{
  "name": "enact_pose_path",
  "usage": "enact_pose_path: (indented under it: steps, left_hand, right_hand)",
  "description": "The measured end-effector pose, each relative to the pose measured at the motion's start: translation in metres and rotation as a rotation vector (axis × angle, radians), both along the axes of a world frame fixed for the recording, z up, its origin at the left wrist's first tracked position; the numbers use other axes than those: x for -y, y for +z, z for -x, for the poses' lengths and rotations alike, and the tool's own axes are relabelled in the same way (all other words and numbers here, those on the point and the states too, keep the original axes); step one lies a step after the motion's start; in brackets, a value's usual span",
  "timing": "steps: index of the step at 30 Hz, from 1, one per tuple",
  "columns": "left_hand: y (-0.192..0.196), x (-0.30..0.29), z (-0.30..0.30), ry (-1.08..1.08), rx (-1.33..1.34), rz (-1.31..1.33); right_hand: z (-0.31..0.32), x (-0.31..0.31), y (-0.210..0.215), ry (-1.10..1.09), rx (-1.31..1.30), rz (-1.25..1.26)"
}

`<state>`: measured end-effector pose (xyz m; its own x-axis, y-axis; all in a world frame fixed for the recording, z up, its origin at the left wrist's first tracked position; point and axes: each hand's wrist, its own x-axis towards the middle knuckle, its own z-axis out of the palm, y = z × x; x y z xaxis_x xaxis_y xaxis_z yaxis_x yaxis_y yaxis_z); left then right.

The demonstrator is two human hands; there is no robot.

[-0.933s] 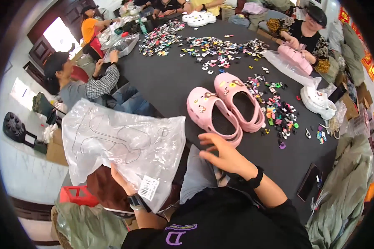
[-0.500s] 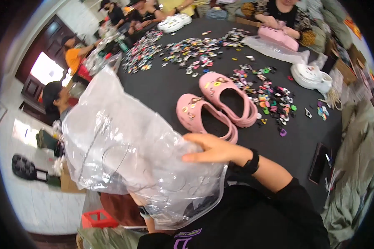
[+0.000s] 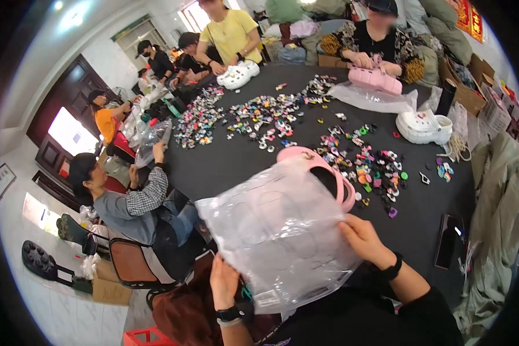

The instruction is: Applying colorful decorative charms (Jibbitz) to holes in rubber clogs.

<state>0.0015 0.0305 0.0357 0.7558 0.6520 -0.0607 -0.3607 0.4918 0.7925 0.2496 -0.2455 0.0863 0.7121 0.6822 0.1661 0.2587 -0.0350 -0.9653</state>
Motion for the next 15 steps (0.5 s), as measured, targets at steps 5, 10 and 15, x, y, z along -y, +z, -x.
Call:
enact_pose_path:
  steps: [5, 10, 15]
  left_hand:
    - [-0.003, 0.017, -0.025, -0.039, -0.267, -0.353]
    - [-0.036, 0.034, -0.061, 0.021, -0.334, -0.437]
    - [-0.071, 0.032, -0.086, 0.095, -0.472, -0.479]
  right_hand:
    - [-0.022, 0.025, -0.004, 0.135, 0.112, 0.129]
    - [-0.029, 0.021, -0.021, 0.177, -0.362, -0.215]
    - [-0.044, 0.006, -0.021, 0.198, -0.284, 0.067]
